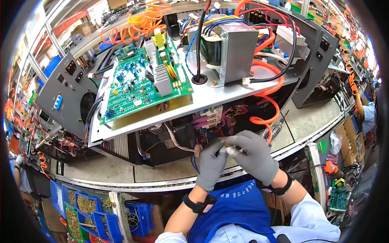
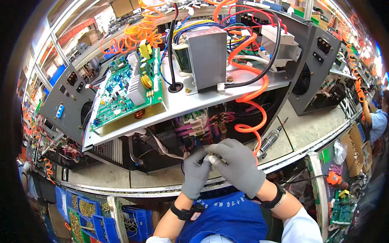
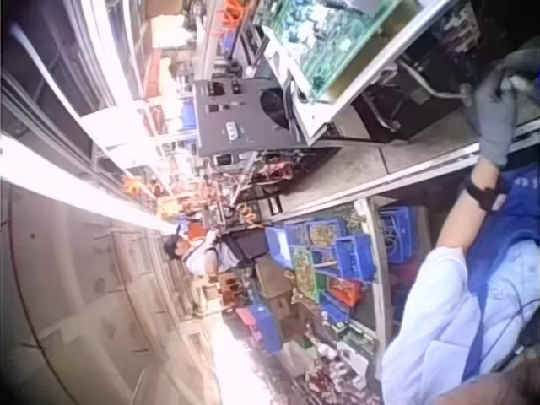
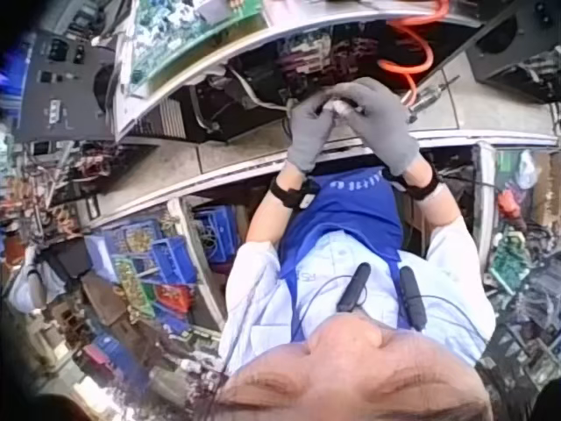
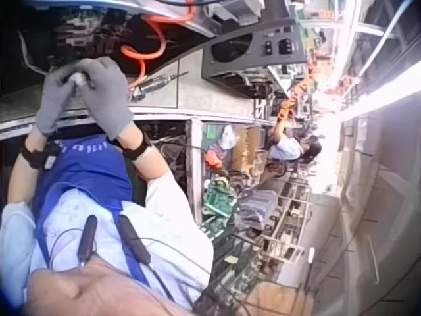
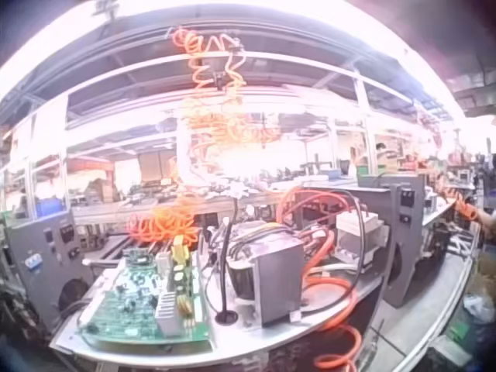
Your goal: Assembling and wiring solar inverter components on a production line.
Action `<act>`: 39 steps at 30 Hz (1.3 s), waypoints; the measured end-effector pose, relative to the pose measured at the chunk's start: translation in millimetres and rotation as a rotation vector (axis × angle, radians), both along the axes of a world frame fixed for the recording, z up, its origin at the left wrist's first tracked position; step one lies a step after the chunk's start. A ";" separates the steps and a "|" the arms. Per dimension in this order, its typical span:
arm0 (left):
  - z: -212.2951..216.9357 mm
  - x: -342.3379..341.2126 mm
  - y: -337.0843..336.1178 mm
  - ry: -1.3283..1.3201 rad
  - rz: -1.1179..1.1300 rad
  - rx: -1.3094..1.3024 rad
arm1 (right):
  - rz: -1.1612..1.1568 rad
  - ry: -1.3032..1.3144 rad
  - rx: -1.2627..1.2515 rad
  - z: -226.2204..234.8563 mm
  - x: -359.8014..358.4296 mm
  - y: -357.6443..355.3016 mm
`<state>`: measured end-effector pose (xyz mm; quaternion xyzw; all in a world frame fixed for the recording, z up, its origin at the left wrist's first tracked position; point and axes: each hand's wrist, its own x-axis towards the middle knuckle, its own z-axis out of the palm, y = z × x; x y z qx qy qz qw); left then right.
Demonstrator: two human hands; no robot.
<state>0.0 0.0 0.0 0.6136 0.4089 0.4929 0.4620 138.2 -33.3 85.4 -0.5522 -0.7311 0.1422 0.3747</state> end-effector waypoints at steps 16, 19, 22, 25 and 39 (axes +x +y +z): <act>1.6 -10.2 -33.3 0.505 0.301 0.509 | 0.051 0.164 -0.119 -6.2 5.5 19.2; -8.0 -40.4 -72.8 0.547 0.388 0.336 | 0.004 0.438 -0.352 -3.9 11.0 20.2; -18.9 -73.6 -113.1 0.661 0.144 -0.269 | 0.076 0.652 -0.409 -3.4 9.7 20.4; -38.4 -82.5 -120.1 0.544 -0.085 -0.729 | 0.081 0.681 -0.380 -4.9 2.4 23.2; -34.3 -98.2 -107.1 -0.377 0.451 -0.589 | 0.132 0.609 -0.215 -11.9 2.6 21.7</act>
